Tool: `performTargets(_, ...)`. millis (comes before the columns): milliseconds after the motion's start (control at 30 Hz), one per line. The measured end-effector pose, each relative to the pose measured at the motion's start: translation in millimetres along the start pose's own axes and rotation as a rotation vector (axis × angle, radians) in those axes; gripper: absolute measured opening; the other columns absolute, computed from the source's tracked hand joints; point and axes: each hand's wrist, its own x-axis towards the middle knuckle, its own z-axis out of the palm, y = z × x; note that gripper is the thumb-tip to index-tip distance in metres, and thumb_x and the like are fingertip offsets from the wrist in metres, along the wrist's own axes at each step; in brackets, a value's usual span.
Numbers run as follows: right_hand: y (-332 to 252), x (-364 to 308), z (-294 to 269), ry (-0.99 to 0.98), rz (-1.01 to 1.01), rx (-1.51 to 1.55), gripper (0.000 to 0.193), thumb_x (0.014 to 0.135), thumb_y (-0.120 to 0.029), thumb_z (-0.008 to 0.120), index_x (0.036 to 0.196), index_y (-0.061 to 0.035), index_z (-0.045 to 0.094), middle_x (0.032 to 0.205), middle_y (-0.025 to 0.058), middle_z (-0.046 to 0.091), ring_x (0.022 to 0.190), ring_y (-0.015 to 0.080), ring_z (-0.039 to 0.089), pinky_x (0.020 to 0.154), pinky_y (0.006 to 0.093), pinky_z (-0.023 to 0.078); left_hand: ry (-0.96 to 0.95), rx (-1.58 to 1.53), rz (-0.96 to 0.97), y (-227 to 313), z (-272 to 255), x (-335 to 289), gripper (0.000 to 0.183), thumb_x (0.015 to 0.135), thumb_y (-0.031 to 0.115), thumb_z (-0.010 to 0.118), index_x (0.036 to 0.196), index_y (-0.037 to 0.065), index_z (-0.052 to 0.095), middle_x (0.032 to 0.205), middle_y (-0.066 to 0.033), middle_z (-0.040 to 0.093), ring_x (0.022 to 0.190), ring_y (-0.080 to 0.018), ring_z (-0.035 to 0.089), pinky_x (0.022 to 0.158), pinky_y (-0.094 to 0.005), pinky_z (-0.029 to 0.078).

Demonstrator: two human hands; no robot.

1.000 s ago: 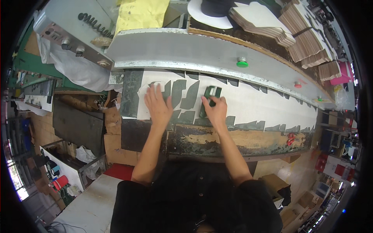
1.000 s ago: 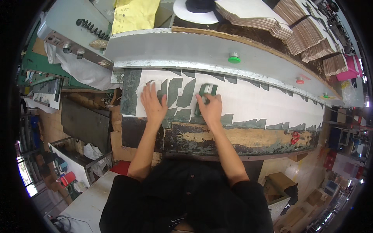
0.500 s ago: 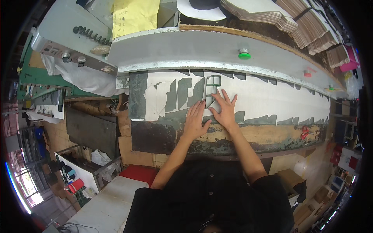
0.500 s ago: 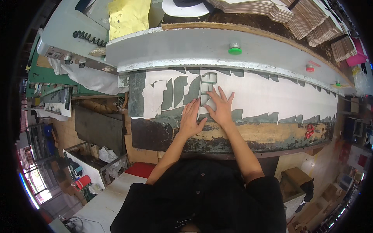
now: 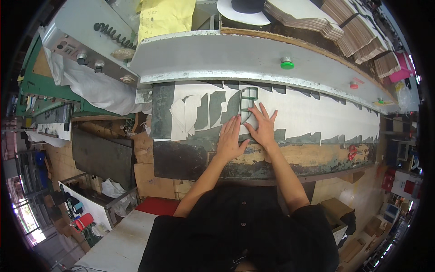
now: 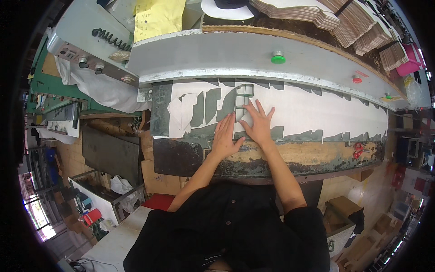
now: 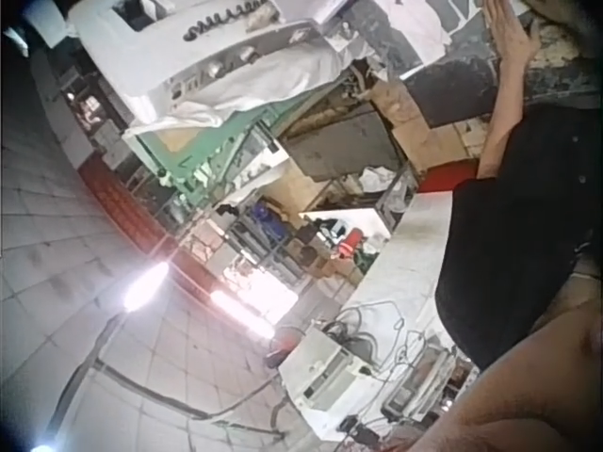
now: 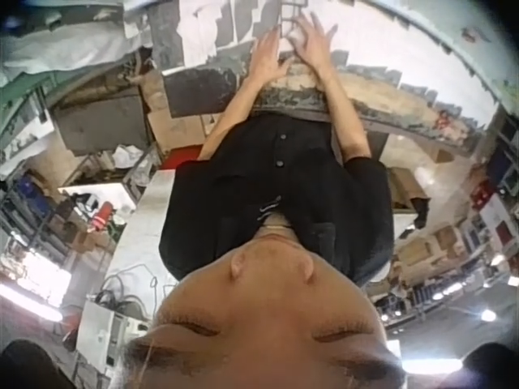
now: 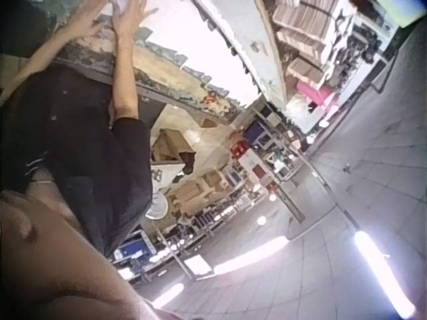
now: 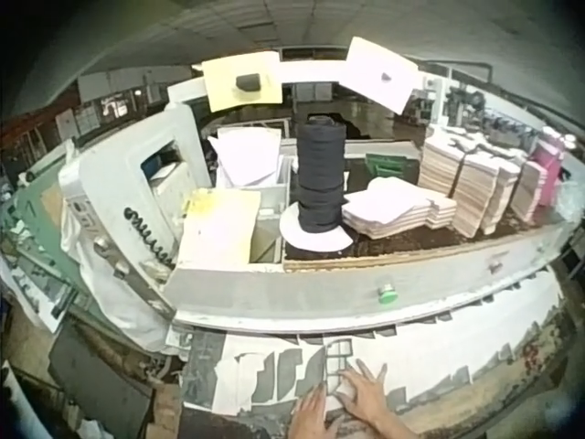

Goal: Manually cut fabric pieces using a specialized guide and cutting surface in a manufacturing setting.

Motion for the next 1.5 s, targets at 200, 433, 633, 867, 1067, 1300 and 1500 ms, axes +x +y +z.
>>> performTargets(200,-0.8,1.1,0.1,-0.017,0.01,-0.006,0.068,0.09,-0.033,0.084,0.151,-0.0192,0.059,0.163,0.0131,0.058,0.161,0.0387,0.039,0.124,0.0822,-0.001,-0.009,-0.018,-0.006,-3.0,-0.4,1.4,0.102,0.086,0.03,0.084,0.165,-0.008,0.032,0.165,-0.0291,0.046,0.157,-0.0433,0.041,0.13,-0.0533,0.03)
performTargets(433,1.1,18.1,-8.2,-0.022,-0.005,-0.01,0.068,0.092,-0.032,0.084,0.153,-0.0192,0.057,0.161,0.0168,0.058,0.16,0.0405,0.039,0.124,0.082,0.002,0.071,0.016,-0.011,-0.3,-4.6,14.5,0.095,0.09,0.031,0.081,0.165,-0.005,0.035,0.161,-0.0273,0.05,0.153,-0.0433,0.045,0.126,-0.054,0.034)
performTargets(633,4.2,80.8,-78.5,-0.009,0.156,0.24,0.039,0.092,-0.038,0.088,0.083,-0.0009,0.08,0.072,0.0116,0.075,0.064,0.0217,0.071,0.066,0.0365,0.057,-0.267,-0.191,-0.119,24.6,-39.8,-40.5,0.047,0.092,0.034,0.083,0.126,0.005,0.071,0.123,-0.0172,0.07,0.109,-0.0397,0.069,0.097,-0.0495,0.055)
performTargets(867,-18.8,112.0,-126.2,0.126,0.151,0.286,0.056,0.095,-0.05,0.083,0.068,-0.001,0.075,0.057,0.0109,0.065,0.051,0.0173,0.057,0.055,0.0374,0.048,-0.366,0.026,-0.1,46.1,-72.4,-43.8,0.042,0.088,0.034,0.087,0.116,0.005,0.075,0.111,-0.0147,0.07,0.105,-0.0388,0.07,0.093,-0.0489,0.057)
performTargets(1067,-31.3,-50.0,-93.4,-0.208,0.208,0.173,0.037,0.089,-0.041,0.088,0.089,-0.004,0.082,0.076,0.0146,0.075,0.071,0.0332,0.073,0.069,0.0443,0.058,-0.221,0.039,-0.113,56.2,-75.8,-32.9,0.041,0.086,0.026,0.089,0.117,0.002,0.075,0.112,-0.0166,0.067,0.113,-0.0393,0.066,0.098,-0.0478,0.055)
performTargets(1300,-45.0,-100.7,-85.1,-0.163,0.108,0.025,0.043,0.073,-0.026,0.098,0.107,-0.0081,0.079,0.108,0.0142,0.07,0.113,0.0392,0.063,0.1,0.0498,0.05,-0.146,0.015,-0.078,57.1,-64.0,-41.8,0.037,0.081,0.023,0.092,0.107,0.003,0.075,0.108,-0.0155,0.068,0.112,-0.0382,0.065,0.097,-0.049,0.054)
performTargets(1500,-54.6,-102.1,-81.1,-0.137,0.112,-0.071,0.041,0.074,-0.024,0.097,0.106,-0.0081,0.078,0.11,0.0133,0.07,0.114,0.0371,0.063,0.099,0.0502,0.048,-0.077,0.07,-0.058,56.6,-57.1,-47.6,0.04,0.084,0.025,0.09,0.11,0.002,0.07,0.107,-0.0172,0.067,0.108,-0.0409,0.064,0.095,-0.0502,0.052)
